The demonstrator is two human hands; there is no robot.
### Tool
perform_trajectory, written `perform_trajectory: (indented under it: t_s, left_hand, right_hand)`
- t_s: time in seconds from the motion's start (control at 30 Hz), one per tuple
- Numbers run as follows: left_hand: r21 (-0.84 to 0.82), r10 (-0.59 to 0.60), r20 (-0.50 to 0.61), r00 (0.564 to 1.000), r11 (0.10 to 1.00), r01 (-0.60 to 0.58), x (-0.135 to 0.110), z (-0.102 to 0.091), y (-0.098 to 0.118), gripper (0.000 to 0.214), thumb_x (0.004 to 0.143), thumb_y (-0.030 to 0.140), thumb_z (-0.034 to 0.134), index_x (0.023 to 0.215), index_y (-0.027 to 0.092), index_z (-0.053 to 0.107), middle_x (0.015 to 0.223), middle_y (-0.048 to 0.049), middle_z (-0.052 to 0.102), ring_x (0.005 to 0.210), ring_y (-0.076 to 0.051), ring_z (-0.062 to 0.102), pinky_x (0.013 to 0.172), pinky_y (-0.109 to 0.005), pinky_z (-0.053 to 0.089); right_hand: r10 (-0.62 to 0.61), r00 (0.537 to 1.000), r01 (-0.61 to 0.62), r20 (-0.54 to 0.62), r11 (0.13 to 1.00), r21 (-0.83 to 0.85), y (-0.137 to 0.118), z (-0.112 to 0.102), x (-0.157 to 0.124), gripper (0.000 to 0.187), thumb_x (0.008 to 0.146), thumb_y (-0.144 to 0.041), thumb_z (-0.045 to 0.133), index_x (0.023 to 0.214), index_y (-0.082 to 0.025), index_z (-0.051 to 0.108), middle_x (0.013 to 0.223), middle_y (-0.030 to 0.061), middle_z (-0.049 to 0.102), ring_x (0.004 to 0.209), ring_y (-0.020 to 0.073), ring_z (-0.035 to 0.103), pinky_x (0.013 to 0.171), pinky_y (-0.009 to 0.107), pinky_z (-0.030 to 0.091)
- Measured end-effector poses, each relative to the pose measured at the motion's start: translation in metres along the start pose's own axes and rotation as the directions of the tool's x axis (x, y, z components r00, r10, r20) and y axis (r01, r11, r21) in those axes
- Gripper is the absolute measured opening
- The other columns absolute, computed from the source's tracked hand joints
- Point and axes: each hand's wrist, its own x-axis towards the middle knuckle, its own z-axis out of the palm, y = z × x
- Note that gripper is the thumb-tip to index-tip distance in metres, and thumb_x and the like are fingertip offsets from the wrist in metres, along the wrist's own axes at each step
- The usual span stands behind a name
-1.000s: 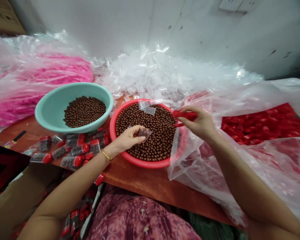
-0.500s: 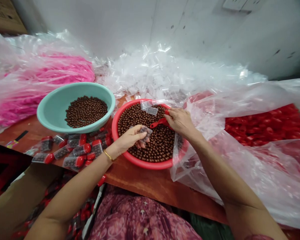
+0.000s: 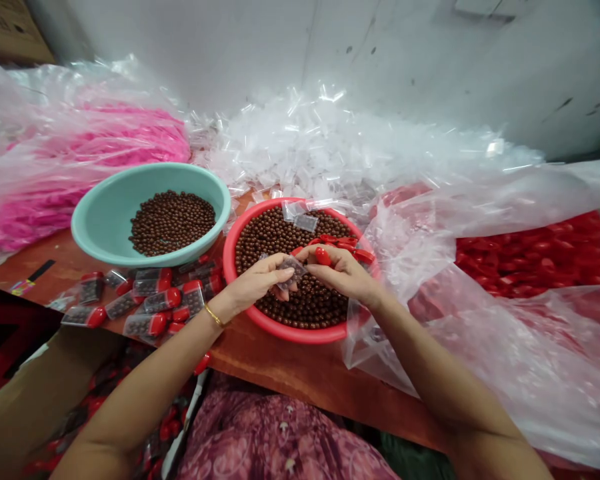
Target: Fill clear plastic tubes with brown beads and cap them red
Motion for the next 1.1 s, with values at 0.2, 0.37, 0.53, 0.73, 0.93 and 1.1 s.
perform_trajectory:
  t_s: [0.2,0.37,0.53,0.73,0.93,1.1]
  left_hand:
    - [0.021,0.015,0.026,1.000,1.000,-0.015,0.001,-0.001,-0.001,0.031,0.075,0.040,0.061,0.090,0.014,0.054,0.068,0.0010,0.056,0.056,-0.007,0.049,0.050,-0.018,0.042]
    - [0.054,0.026,0.019,0.999,0.998,-0.027,0.002,-0.001,-0.001,0.030,0.077,0.039,0.059,0.091,0.014,0.054,0.070,0.0007,0.055,0.057,-0.007,0.049,0.050,-0.018,0.042]
    - [0.107,0.024,0.019,1.000,0.994,-0.026,0.001,0.000,-0.002,0.028,0.079,0.037,0.057,0.095,0.014,0.055,0.071,0.0008,0.055,0.060,-0.007,0.050,0.051,-0.017,0.041]
    - [0.144,0.018,0.057,0.998,0.989,-0.026,0.000,0.001,-0.003,0.029,0.079,0.038,0.057,0.096,0.014,0.055,0.072,0.0008,0.055,0.060,-0.007,0.050,0.050,-0.017,0.040]
    - [0.188,0.009,0.099,0.995,0.982,-0.027,0.000,0.003,-0.003,0.030,0.080,0.038,0.057,0.098,0.014,0.054,0.076,0.0003,0.055,0.062,-0.007,0.051,0.052,-0.018,0.041]
    - [0.225,-0.001,0.122,0.993,0.974,-0.027,0.001,0.004,-0.004,0.031,0.080,0.037,0.056,0.100,0.014,0.052,0.079,-0.0006,0.056,0.061,-0.007,0.051,0.055,-0.019,0.044]
  right_hand:
    - [-0.037,0.999,0.037,0.016,0.999,-0.028,0.003,0.000,-0.003,0.009,0.076,-0.026,0.060,0.075,-0.018,0.055,0.070,-0.0017,0.053,0.066,0.0111,0.049,0.064,0.025,0.040]
    - [0.147,0.987,-0.139,-0.061,0.983,0.120,0.007,0.004,-0.005,0.020,0.073,-0.036,0.061,0.071,-0.019,0.049,0.061,-0.0058,0.043,0.050,0.0064,0.036,0.046,0.021,0.028]
    - [0.439,0.892,-0.382,-0.110,0.860,0.338,0.013,-0.003,-0.013,0.027,0.075,-0.045,0.044,0.079,-0.020,0.051,0.061,-0.0053,0.045,0.040,0.0056,0.031,0.036,0.021,0.015]
    - [0.441,0.881,-0.377,-0.169,0.873,0.309,0.010,-0.002,-0.018,0.020,0.072,-0.037,0.057,0.069,-0.020,0.048,0.052,-0.0082,0.039,0.043,0.0052,0.033,0.041,0.019,0.023]
    - [0.491,0.836,-0.332,-0.244,0.808,0.487,0.006,0.005,-0.009,0.032,0.064,-0.046,0.068,0.072,-0.019,0.053,0.054,-0.0079,0.043,0.046,0.0061,0.037,0.045,0.021,0.030]
    - [0.465,0.815,-0.143,-0.346,0.739,0.658,-0.003,0.025,0.014,0.030,0.057,-0.040,0.071,0.064,-0.020,0.050,0.054,-0.0072,0.046,0.051,0.0068,0.040,0.052,0.022,0.035]
